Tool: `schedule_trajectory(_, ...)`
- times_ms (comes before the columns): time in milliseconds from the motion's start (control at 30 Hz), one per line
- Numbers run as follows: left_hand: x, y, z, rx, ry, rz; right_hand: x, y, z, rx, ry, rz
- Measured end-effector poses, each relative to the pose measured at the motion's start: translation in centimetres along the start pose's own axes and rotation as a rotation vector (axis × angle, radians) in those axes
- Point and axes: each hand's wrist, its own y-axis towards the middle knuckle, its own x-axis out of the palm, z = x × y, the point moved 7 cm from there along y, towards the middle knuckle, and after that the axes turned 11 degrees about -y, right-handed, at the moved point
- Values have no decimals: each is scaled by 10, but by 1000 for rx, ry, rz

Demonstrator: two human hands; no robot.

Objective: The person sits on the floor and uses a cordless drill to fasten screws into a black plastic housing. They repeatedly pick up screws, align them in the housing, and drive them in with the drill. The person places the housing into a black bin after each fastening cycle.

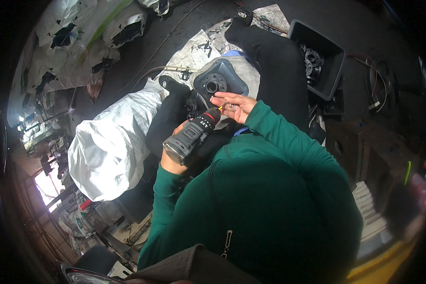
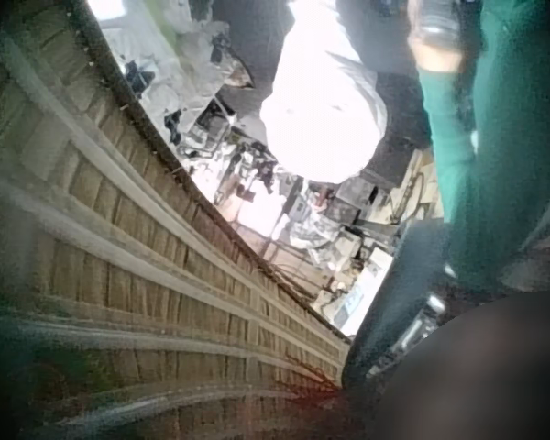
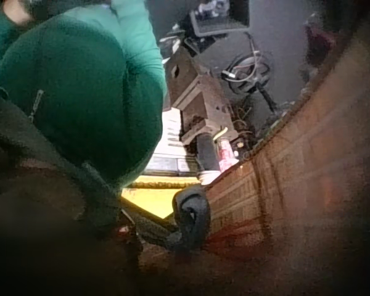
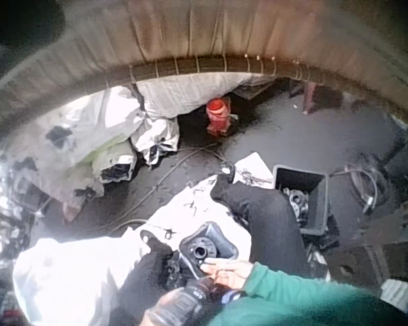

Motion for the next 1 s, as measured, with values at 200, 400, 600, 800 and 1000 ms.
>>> schedule_trajectory(200, -1, 3, -2, -67, -27, -78, -8, 0, 5, 31, -62, 138)
schedule_trajectory(400, 0, 21, -28, -60, 55, -56, -65, 4, 11, -7, -84, 401)
schedule_trajectory(600, 3, 49, -50, -162, 7, -3, -112, 26, 17, 64, -500, 680)
schedule_trajectory(800, 12, 65, -65, -189, 4, -52, -118, 40, 12, 93, -742, 661)
schedule_trajectory(1000, 18, 66, -67, -271, -24, -101, -126, 45, 16, 120, -743, 657)
